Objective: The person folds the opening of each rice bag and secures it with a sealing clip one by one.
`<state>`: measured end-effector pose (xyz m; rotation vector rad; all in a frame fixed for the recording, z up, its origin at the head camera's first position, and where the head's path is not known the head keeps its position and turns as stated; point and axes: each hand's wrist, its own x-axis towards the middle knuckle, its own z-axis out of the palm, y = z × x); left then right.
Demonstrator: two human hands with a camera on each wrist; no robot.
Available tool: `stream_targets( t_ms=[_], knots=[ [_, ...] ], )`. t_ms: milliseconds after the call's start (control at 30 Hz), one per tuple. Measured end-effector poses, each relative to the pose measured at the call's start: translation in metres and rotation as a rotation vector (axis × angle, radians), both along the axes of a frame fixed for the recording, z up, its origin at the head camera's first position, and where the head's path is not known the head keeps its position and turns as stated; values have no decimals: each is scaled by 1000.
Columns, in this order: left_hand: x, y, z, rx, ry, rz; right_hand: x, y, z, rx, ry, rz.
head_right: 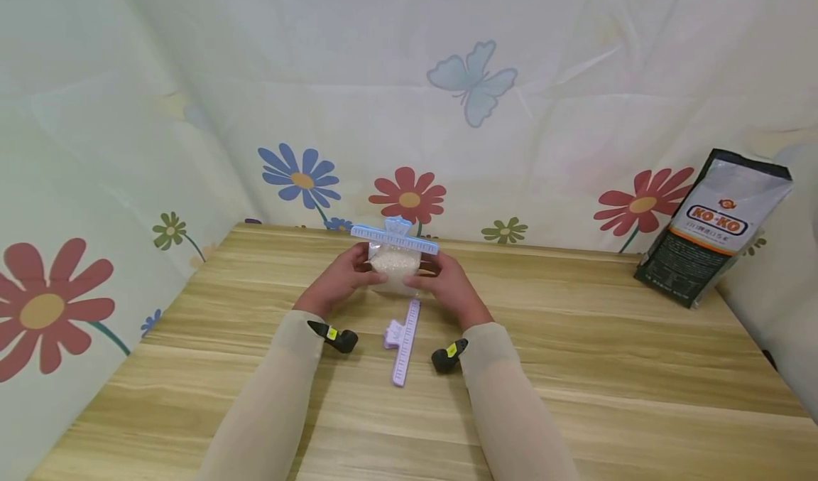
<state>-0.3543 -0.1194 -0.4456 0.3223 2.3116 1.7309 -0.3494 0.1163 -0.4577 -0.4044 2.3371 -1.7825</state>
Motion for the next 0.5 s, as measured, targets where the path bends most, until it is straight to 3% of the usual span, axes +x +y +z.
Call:
stream_targets(
  t_ms=[500],
  knots=[
    [0, -8, 7, -19, 68, 62, 4, -13, 9, -1, 35, -57]
  ],
)
